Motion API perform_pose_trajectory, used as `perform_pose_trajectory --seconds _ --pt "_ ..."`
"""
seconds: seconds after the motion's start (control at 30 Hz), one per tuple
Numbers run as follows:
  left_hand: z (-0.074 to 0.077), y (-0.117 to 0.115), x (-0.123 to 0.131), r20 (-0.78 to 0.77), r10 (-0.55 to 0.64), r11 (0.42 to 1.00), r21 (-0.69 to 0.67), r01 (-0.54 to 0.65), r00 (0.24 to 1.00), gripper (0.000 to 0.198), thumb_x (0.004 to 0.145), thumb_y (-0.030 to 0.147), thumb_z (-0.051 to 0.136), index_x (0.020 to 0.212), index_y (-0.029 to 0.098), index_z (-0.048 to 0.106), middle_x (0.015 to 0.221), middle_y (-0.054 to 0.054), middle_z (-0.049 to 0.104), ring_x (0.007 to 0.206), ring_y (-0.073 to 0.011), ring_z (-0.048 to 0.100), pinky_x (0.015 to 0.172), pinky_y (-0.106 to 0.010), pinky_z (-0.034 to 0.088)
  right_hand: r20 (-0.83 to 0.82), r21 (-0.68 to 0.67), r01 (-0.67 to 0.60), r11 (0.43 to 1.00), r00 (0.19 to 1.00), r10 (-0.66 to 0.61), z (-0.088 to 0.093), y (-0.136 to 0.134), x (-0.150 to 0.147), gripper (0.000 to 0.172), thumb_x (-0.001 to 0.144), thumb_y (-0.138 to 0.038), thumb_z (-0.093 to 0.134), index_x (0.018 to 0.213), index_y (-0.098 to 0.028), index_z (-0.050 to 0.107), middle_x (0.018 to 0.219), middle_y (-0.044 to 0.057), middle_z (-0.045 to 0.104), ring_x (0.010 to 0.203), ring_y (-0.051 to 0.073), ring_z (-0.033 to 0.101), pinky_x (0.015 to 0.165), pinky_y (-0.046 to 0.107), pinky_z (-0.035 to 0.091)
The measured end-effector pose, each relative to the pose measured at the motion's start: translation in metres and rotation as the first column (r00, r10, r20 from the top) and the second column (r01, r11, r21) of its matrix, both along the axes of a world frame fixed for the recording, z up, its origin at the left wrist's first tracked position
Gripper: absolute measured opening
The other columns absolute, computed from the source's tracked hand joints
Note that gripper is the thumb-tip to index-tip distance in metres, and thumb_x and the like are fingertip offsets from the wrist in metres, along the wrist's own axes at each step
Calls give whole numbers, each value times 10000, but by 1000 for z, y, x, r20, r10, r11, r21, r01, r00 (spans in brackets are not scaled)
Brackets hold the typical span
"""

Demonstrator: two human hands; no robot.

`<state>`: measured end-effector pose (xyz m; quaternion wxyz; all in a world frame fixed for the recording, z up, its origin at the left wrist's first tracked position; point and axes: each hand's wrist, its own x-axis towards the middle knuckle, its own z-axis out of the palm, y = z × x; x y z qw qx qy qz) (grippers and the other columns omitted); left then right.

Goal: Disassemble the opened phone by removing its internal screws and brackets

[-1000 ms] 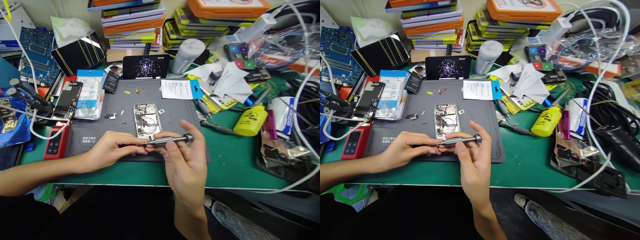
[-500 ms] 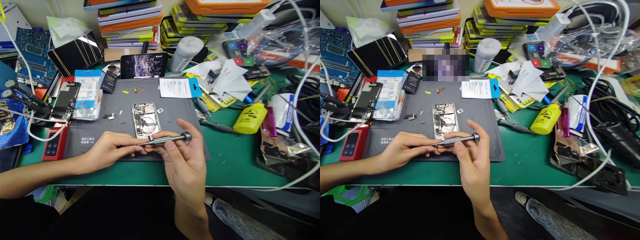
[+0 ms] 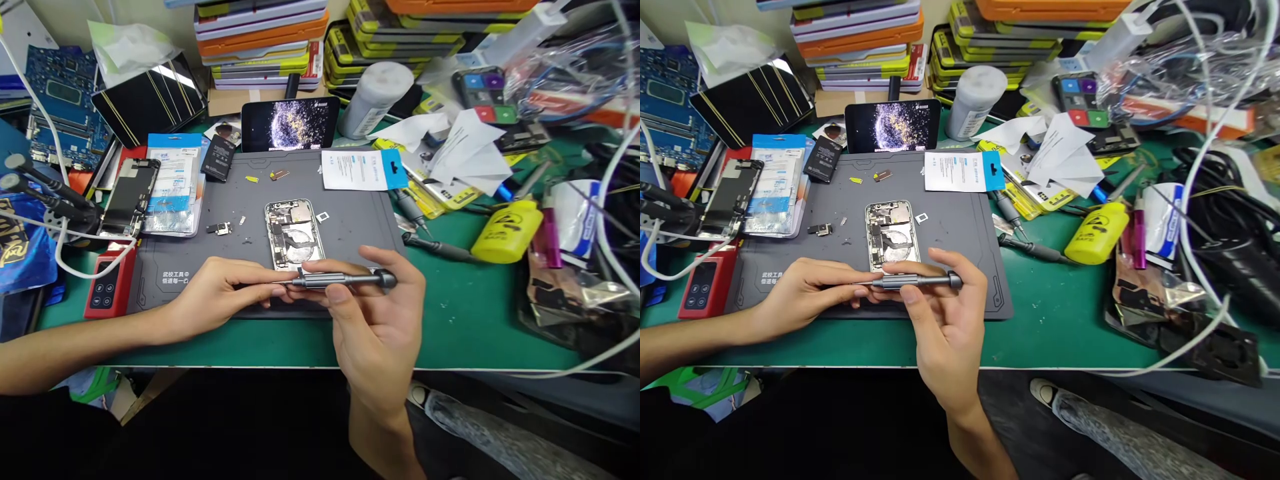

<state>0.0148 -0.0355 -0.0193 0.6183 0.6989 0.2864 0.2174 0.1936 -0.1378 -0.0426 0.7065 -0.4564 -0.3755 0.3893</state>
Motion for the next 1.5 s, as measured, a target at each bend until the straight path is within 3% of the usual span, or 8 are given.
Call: perform_pose_trajectory --seconds 0.13,0.23,0.37,0.57,0.8,1.03,1.3,1.5 --pt "2 2 0 -40 -42 993 111 46 998 252 1014 212 760 1259 207 821 1139 -19 848 1017 -141 798 941 -188 595 8 -48 9 999 1000 -8 0 -1 1 349 1053 -190 666 1364 -312 568 1163 25 827 1117 197 811 873 372 746" --pt "2 2 0 -55 -68 988 132 74 996 303 1012 220 765 1311 187 791 1167 -29 840 1054 -149 791 971 -198 576 -17 -71 23 997 1000 -24 -1 -1 3 379 1046 -215 679 1394 -306 558 1158 32 820 1080 205 817 886 397 741" --pt "2 1 1 -80 -64 987 142 75 995 363 1036 225 725 1397 182 739 1178 -30 833 1057 -137 779 933 -186 568 -68 -73 66 995 995 -71 0 1 5 392 1042 -227 667 1409 -296 549 1105 28 815 1009 213 820 857 414 738" --pt "3 1 1 -69 -61 985 159 71 996 310 1062 239 692 1355 165 764 1093 -31 849 1005 -125 776 911 -175 562 -105 -66 69 995 992 -76 2 2 4 407 1032 -204 660 1413 -303 553 1092 25 814 984 205 812 838 395 732" --pt "3 0 1 -25 -60 995 79 62 998 293 1070 221 665 1336 179 781 1070 -30 843 885 -105 761 818 -165 606 -106 -83 46 995 993 -54 1 2 4 411 1046 -221 655 1431 -310 546 1107 30 814 971 200 809 843 402 735" --pt "1 0 1 -4 -69 996 59 69 998 295 1074 210 659 1342 196 783 1070 -30 842 841 -95 743 806 -168 615 -102 -69 28 997 994 -35 1 1 5 415 1052 -205 654 1440 -311 550 1115 29 812 1070 197 805 856 366 737" --pt "5 0 1 -42 -65 995 68 68 997 211 1073 262 668 1148 179 848 1098 -47 843 876 -131 769 823 -212 624 -4 -24 28 999 1000 -29 2 0 2 413 1042 -180 668 1411 -332 560 1125 17 816 1155 208 794 820 371 747" --pt "4 1 1 -72 -85 986 136 94 994 221 1026 272 737 1223 210 817 1141 -48 832 1021 -178 781 936 -250 590 36 -70 29 997 999 -27 -2 -2 3 410 1039 -219 678 1417 -319 555 1148 40 813 1114 232 802 843 418 739"
